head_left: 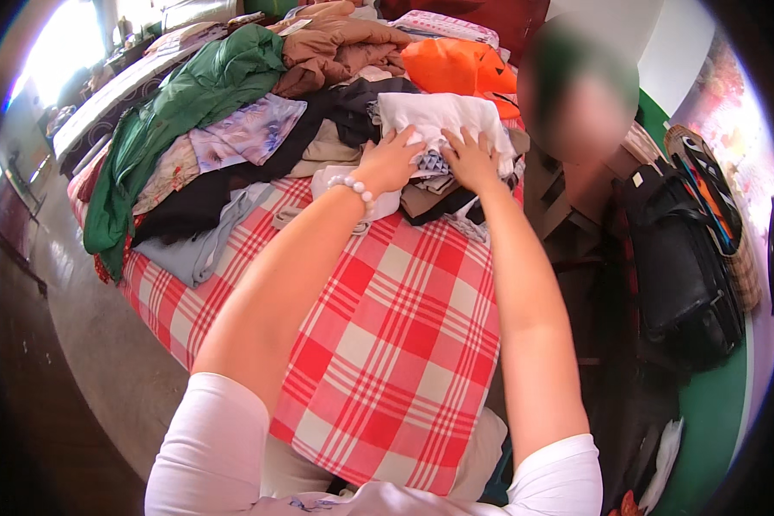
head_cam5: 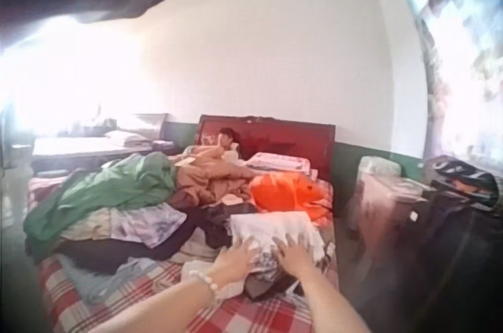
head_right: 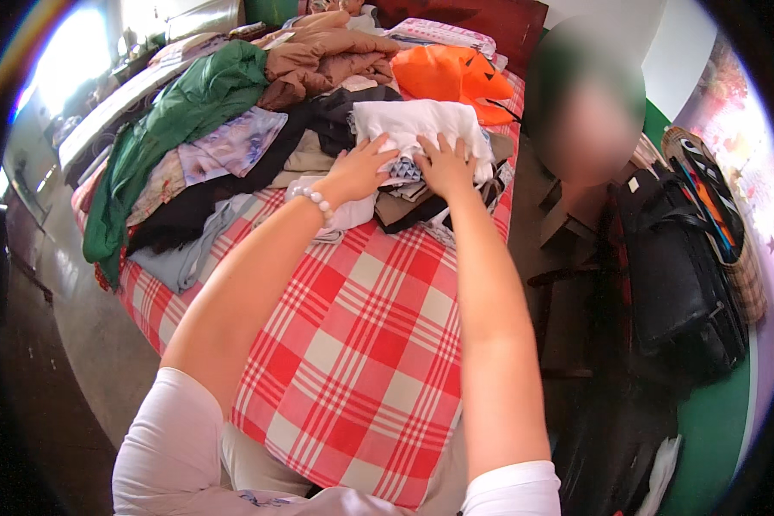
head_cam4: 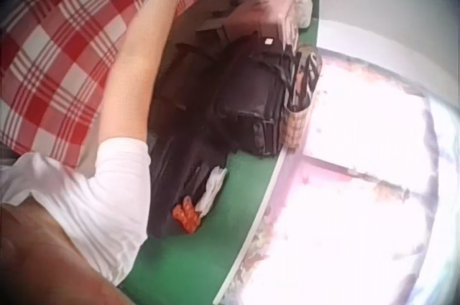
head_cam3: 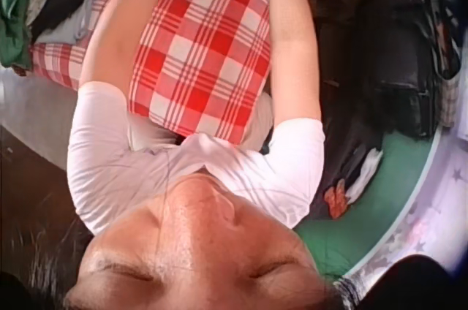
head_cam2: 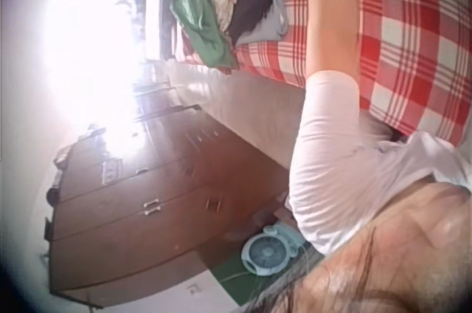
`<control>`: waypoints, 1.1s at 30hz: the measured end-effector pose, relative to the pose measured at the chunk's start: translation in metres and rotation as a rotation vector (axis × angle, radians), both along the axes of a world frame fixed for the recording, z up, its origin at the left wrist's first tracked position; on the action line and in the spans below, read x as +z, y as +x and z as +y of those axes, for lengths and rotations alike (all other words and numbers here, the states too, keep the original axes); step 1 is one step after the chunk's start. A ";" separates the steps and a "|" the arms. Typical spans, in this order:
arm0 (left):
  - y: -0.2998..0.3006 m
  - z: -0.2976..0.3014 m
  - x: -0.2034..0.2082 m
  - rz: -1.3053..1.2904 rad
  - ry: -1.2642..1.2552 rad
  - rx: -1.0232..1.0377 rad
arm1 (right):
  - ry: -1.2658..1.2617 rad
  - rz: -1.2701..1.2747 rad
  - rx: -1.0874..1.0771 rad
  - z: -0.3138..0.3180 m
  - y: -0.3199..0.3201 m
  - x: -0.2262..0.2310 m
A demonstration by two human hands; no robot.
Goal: The person folds various garments on a bed, including pants, shirts, and a towel. They smooth and fold each item by hand, placing the folded pieces into a neat stack on the bed.
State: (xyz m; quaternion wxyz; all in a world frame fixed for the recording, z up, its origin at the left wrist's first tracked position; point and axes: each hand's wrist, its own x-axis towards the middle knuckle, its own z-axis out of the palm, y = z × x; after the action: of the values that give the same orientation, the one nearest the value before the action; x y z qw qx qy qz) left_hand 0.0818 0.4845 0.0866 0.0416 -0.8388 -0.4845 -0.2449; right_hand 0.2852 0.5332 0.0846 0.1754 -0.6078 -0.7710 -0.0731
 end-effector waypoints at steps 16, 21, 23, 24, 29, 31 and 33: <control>-0.094 -0.137 -0.015 -0.267 0.237 -0.080 | -0.046 -0.002 -0.031 0.008 -0.024 -0.020; -0.091 -0.221 0.024 -0.346 0.225 -0.192 | 0.164 0.307 0.245 -0.034 -0.008 -0.017; -0.097 -0.244 0.033 -0.428 0.196 -0.221 | 0.282 0.462 0.478 -0.090 -0.026 -0.015; -0.098 -0.257 0.039 -0.464 0.179 -0.214 | 0.282 0.547 0.601 -0.141 -0.047 -0.005; -0.077 -0.297 0.074 -0.584 0.248 -0.337 | -0.277 0.988 0.792 -0.307 -0.069 -0.006; -0.073 -0.316 0.087 -0.584 0.296 -0.348 | -0.751 1.598 0.855 -0.336 -0.057 -0.006; -0.073 -0.331 0.090 -0.537 0.353 -0.326 | -0.737 1.585 0.724 -0.364 -0.055 0.008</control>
State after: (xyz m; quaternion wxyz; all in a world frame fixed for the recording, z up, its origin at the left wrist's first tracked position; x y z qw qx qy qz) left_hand 0.0087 0.1537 0.1764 0.0175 -0.7908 -0.2882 -0.5397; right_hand 0.2301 0.1693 0.0925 0.4573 -0.2214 -0.5437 0.6681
